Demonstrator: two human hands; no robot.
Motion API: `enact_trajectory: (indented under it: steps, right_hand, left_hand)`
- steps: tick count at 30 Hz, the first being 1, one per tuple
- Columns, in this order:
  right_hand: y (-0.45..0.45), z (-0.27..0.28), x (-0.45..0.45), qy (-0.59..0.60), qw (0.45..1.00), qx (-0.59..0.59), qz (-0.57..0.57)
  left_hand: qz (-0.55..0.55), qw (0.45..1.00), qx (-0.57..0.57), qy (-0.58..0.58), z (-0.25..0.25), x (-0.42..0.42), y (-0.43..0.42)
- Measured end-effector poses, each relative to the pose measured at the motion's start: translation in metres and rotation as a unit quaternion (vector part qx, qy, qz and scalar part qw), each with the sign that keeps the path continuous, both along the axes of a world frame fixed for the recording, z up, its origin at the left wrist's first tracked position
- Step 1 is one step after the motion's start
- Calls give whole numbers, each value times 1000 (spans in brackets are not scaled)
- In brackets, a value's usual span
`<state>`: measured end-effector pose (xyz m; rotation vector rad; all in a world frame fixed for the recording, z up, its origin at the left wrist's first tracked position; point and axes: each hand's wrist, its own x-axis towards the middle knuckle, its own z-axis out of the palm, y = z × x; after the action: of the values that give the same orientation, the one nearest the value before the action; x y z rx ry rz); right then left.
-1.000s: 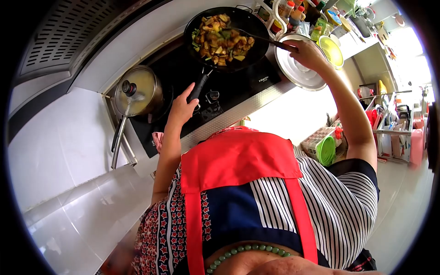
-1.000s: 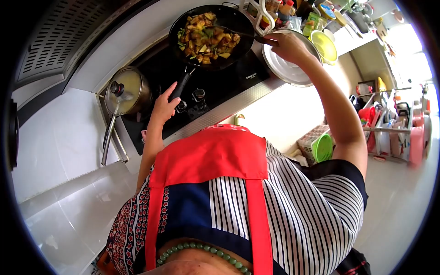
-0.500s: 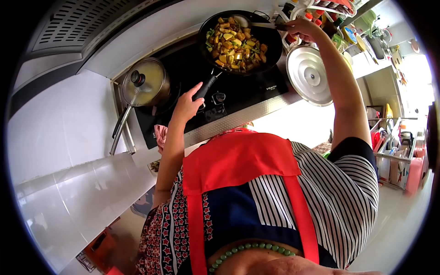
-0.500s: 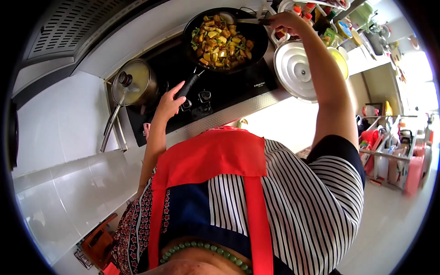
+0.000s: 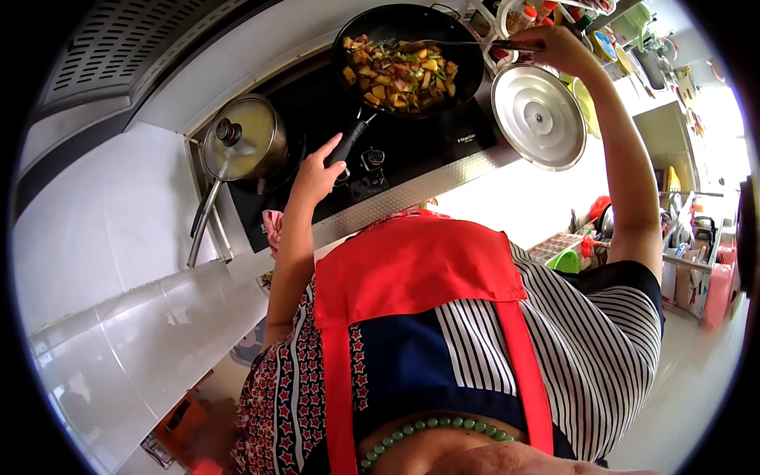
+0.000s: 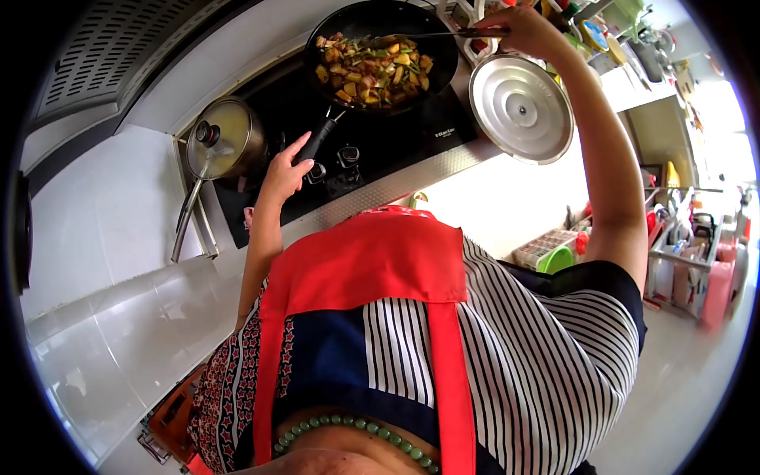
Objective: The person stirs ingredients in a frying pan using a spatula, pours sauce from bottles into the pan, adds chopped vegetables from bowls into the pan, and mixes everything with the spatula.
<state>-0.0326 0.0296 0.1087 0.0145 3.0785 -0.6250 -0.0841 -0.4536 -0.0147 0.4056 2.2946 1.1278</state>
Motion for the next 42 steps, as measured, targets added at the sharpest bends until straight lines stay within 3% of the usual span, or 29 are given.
enact_trajectory:
  steps: [2, 6, 10, 13, 16, 22, 23, 26, 27, 32, 35, 36, 38, 40, 42]
  right_hand:
    - [-9, 22, -4, -59, 996, 10, -73]
    - [36, -28, -61, -11, 996, -80, -28]
    - [1, -7, -109, -36, 999, 8, -12]
    - [-22, 6, -137, -158, 987, 26, 16]
    - [-41, 17, -134, -86, 981, 91, 147]
    - [-108, 29, -68, -31, 975, 105, 196]
    - [-112, 22, -50, 46, 966, 151, 204]
    - [-123, -2, -5, 48, 966, 213, 140]
    - [-135, 3, 14, 18, 977, 199, 77]
    - [-134, -12, 69, 68, 983, 168, 29]
    - [-135, 5, 86, 89, 988, 129, -2]
    - [-154, 33, 93, 47, 989, 135, -47]
    - [-143, 39, 98, 36, 995, 23, -92]
    - [-153, 70, 99, 34, 997, 22, -66]
    - [-184, 115, 98, -75, 991, 4, -108]
  left_hand:
    - [1, 1000, -2, 5, 0, 0, 0]
    - [11, 1000, 9, -7, 4, 2, 1]
    - [25, 999, 10, -41, 13, 4, 4]
    - [22, 999, 7, -21, 11, 5, 3]
    - [15, 1000, 12, -3, 6, 1, 1]
    - [-2, 1000, 1, 17, 1, 2, -1]
    - [-1, 1000, 1, 11, 2, 1, 0]
    - [-13, 1000, -4, 9, 1, 1, -1]
    - [-18, 1000, -6, 12, 1, 1, -1]
    - [-39, 999, -10, 17, 6, 1, -3]
    - [-56, 998, -15, 20, 5, 0, -4]
    - [-61, 998, -17, 25, 5, 0, -4]
    - [-67, 997, -15, 28, 4, 3, -3]
    - [-66, 997, -10, 24, 6, 8, -2]
    - [-76, 997, -12, 23, 7, 7, -3]
